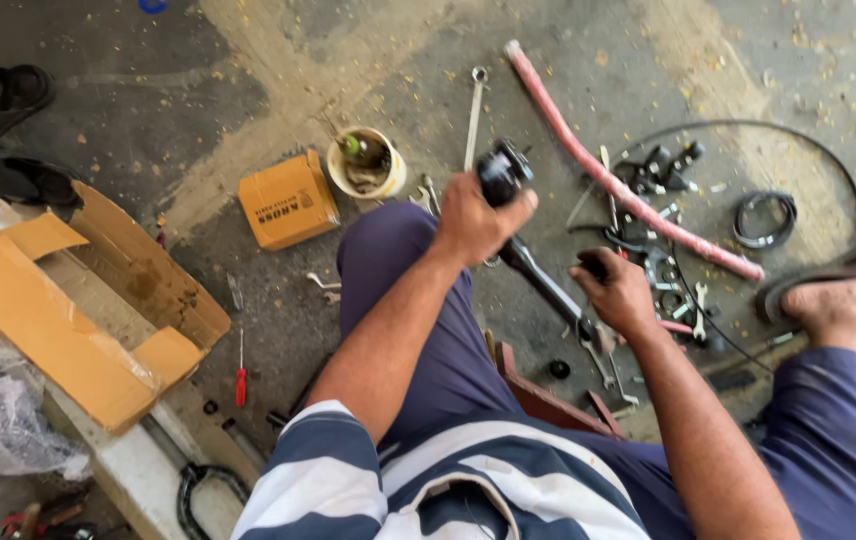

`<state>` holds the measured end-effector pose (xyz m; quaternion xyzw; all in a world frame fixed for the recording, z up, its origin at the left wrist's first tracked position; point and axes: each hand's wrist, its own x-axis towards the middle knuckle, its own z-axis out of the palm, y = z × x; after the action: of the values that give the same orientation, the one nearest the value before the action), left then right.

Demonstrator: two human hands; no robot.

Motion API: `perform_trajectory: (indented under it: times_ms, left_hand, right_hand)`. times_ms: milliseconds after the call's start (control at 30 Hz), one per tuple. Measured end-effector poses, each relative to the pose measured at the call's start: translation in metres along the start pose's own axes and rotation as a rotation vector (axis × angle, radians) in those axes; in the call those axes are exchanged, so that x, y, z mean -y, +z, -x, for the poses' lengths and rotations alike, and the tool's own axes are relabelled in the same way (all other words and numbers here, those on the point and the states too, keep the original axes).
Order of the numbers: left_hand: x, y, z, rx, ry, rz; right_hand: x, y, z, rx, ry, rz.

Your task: The person sits on the floor of a bicycle workshop assembling a handlebar assembly. They position a black stem onto a pink-wrapped handlebar, tighten its bolts with a wrench, apply liquid from a bottle to a fitting, and press and adjust a black component onto the stem while handling small hardware from the floor.

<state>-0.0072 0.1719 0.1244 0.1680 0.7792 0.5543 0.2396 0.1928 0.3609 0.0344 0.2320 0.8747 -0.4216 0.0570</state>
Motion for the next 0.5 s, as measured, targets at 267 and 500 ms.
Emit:
perform_trajectory:
  times_ms: [267, 500]
  left_hand:
    - [-0.004, -0.062, 0.022, -0.011, 0.172, 0.238]
    - [-0.004, -0.122, 0.050, -0.204, 0.102, 0.439]
  right_hand:
    - [0.125, 0.077, -0.122, 0.046, -0.452, 0.068]
    - [0.232, 0.177, -0.186, 0.081, -0.375, 0.091]
